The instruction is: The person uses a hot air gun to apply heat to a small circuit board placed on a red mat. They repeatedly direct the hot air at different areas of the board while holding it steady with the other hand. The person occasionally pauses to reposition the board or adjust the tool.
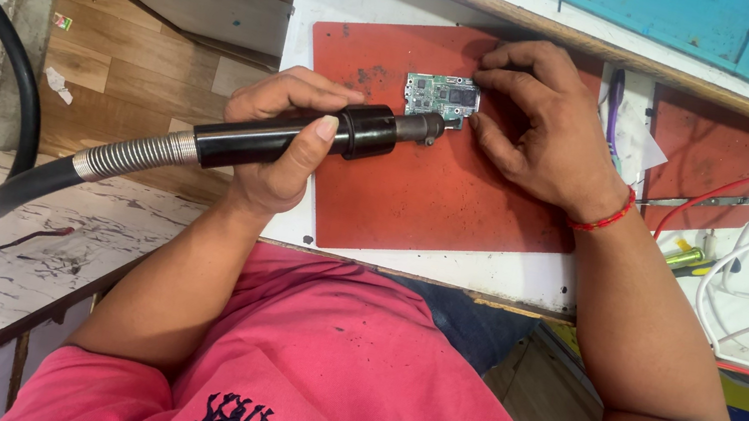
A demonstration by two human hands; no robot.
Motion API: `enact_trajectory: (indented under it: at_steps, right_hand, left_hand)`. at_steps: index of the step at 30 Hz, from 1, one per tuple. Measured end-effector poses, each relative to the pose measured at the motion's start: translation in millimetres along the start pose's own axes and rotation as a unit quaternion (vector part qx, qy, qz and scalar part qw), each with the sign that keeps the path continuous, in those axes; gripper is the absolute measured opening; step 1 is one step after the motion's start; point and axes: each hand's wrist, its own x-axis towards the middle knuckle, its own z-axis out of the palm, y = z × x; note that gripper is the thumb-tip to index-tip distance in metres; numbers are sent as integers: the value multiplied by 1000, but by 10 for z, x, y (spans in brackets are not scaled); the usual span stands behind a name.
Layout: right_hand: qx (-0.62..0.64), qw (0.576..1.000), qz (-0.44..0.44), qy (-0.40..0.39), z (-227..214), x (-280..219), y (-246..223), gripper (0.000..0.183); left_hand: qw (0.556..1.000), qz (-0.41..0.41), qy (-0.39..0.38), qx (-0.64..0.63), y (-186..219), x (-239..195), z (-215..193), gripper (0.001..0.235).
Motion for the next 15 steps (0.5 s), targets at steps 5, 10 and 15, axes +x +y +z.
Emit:
enact_trajectory:
  at_steps: [5, 10, 15]
  right_hand:
    - [-6, 1000, -4, 0, 4, -3, 3, 34]
    - [-4, 1000, -1, -1, -2, -1, 3, 34]
    - [-5, 1000, -4, 1, 3, -5, 0, 34]
  left_hand:
    - [1000, -4, -1, 6, 0, 3, -2, 18]
    - [1000, 1, -10, 16, -7, 7, -12, 18]
    - [999, -20, 27, -21, -10, -30, 2, 20]
